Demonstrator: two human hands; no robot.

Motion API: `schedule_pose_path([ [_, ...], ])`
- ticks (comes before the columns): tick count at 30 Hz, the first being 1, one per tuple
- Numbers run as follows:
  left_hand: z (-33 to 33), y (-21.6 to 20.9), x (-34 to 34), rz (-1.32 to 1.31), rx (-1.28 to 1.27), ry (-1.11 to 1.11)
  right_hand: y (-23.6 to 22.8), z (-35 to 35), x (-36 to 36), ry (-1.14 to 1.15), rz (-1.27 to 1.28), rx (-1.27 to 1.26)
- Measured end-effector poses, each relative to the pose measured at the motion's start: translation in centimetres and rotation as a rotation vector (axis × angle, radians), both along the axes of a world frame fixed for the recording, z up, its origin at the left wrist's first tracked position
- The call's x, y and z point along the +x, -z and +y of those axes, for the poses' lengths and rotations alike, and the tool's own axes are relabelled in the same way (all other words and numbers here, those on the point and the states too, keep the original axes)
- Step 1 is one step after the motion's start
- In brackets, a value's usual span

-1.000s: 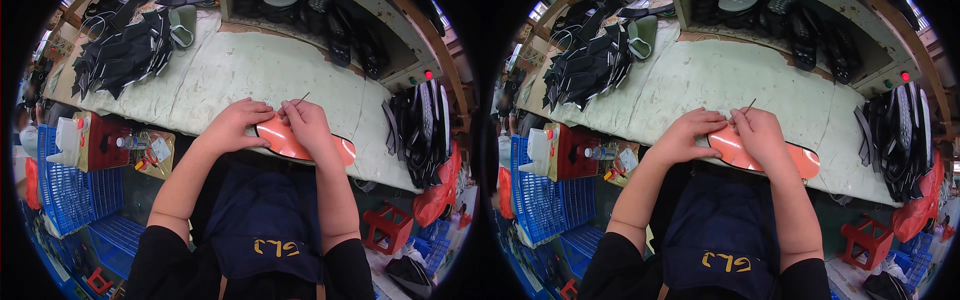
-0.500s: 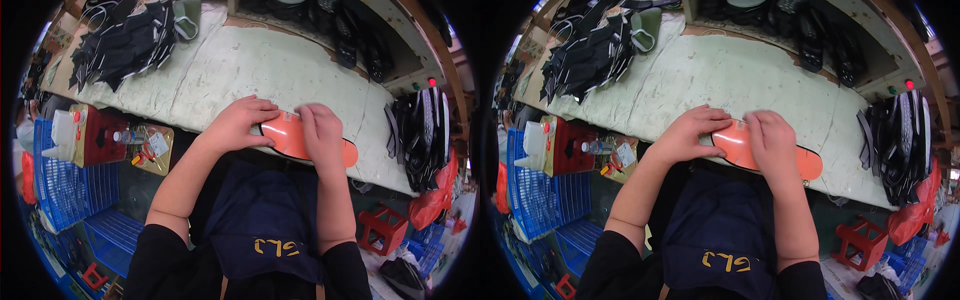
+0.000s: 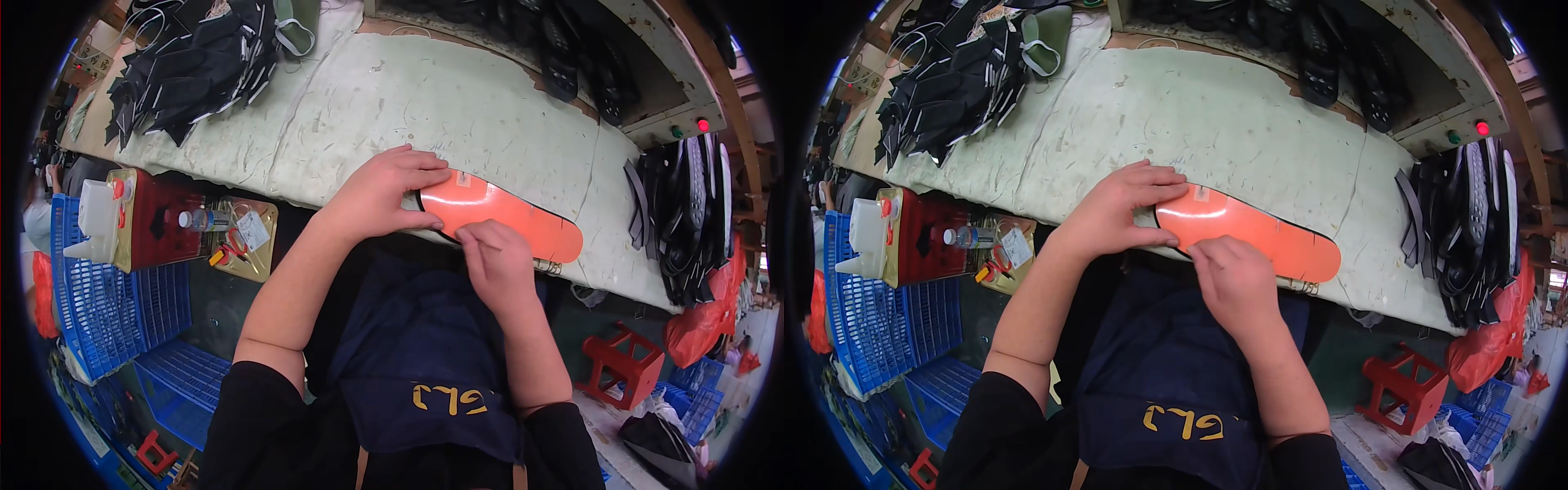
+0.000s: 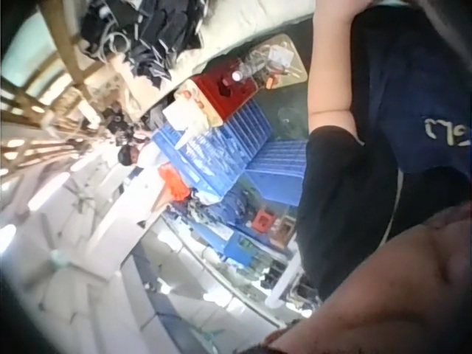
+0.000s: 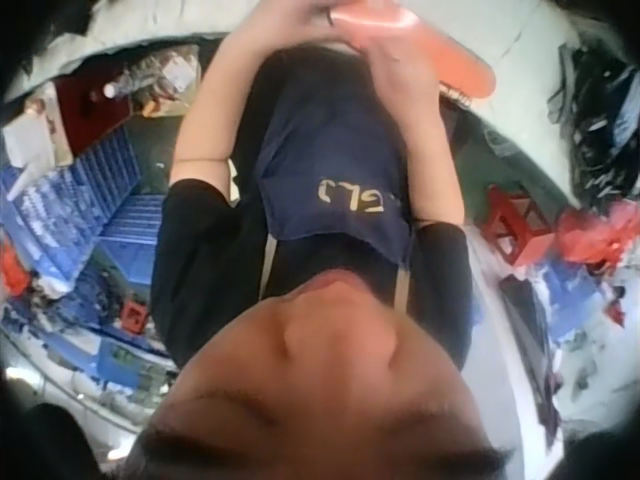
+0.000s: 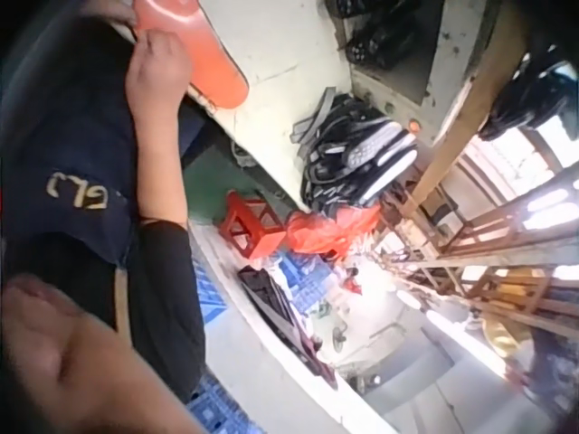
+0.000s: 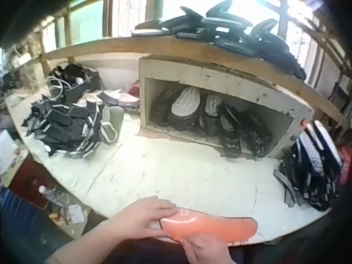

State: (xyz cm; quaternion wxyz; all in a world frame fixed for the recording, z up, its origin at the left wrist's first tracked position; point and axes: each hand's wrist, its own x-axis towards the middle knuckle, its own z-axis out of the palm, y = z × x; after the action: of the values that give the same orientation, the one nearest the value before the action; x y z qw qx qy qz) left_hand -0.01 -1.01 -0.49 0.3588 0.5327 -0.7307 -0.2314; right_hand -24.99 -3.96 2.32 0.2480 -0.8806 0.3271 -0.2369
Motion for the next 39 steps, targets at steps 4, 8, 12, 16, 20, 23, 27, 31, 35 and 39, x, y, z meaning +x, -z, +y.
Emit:
schedule_pose_path([
  [4, 0.3, 0.1, 0.0, 0.01, 0.009, -0.013, -0.4, 1.3, -0.1, -0.131, -0.14, 0.016],
  [8, 0.3, -0.9, 0.1, -0.01, 0.016, -0.014, -1.3, -1.6, -3.5, 0.082, -0.261, -0.055],
  [12, 0.3, -0.6, 0.2, 0.003, 0.031, -0.017, -1.9, -5.2, -4.1, 0.391, -0.212, 0.313],
  [16, 0.3, -0.7, 0.2, -0.01, 0.035, -0.021, -1.1, -6.0, -4.2, 0.364, -0.182, 0.312],
  [20, 0.1, -0.8, -0.2, -0.002, 0.025, -0.016, -0.9, -6.1, -4.0, 0.368, -0.095, 0.173],
  [23, 0.3, -0.6, 0.0, -0.007, 0.028, -0.019, -1.1, -6.2, -3.8, 0.371, -0.056, 0.122],
  [27, 0.3, -0.5, -0.1, -0.006, 0.024, -0.018, -1.5, -6.2, -3.4, 0.344, -0.05, 0.151],
  [31, 0.2, -0.8, -0.1, -0.011, 0.037, -0.023, -1.0, -6.4, -3.6, 0.374, -0.027, 0.19],
  [35, 0.4, -0.9, -0.2, -0.004, 0.046, -0.029, 0.3, -6.5, -4.1, 0.355, -0.255, 0.01],
  [39, 0.3, -1.1, -0.1, 0.005, 0.059, -0.039, -1.0, -3.4, -6.5, 0.34, -0.267, 0.07],
])
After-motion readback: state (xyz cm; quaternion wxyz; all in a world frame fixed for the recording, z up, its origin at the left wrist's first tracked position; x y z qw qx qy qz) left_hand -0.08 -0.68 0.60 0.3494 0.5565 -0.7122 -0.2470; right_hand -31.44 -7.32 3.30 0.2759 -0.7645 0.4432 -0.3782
